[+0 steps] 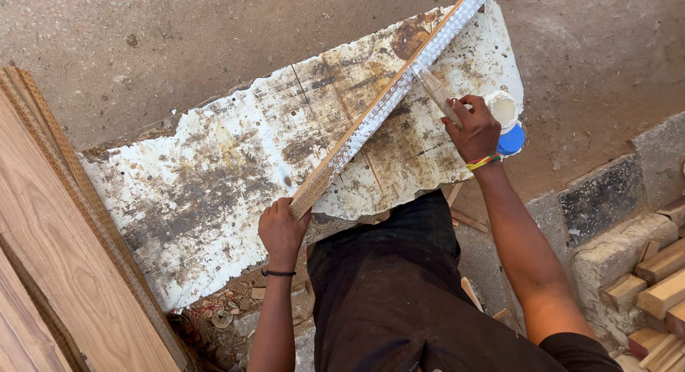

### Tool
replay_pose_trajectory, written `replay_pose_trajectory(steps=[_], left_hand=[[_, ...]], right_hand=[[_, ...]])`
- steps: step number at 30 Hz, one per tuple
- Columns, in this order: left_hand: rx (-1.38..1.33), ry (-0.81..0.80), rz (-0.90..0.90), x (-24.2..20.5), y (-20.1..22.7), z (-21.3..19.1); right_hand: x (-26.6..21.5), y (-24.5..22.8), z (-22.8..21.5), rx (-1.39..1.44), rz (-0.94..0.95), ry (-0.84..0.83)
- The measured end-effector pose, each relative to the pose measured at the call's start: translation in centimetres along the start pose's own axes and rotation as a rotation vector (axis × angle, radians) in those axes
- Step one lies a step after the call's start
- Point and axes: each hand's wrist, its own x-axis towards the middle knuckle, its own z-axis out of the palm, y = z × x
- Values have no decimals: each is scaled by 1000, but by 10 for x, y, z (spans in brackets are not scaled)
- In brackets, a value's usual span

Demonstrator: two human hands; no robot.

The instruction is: The person applies white glue to a long, thin wooden strip using a small wooden stick. They repeatedly dip the stick into a white container and spread the adhesive along the length of the wood piece resting on a workbench.

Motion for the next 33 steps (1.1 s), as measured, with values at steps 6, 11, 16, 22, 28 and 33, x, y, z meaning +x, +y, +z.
replay_pose_trajectory(steps=[6,11,16,22,28,33], left_hand=[[7,-4,-15,-1,1,1],[16,-15,-4,-2,-1,0],[20,-15,-3,-2,0,1],[6,8,2,0,4,0],[21,1,2,-5,1,2],[11,-6,6,-4,1,0]], right_hand=[[-50,-42,17,140,36,-177],[-86,-100,-5,288,23,-233],[-61,-106,-18,249,-57,-157],[-38,-53,4,-17,-191,-74],[-8,6,-1,-36,-26,-25],[-22,-2,30,74,-33,-41]])
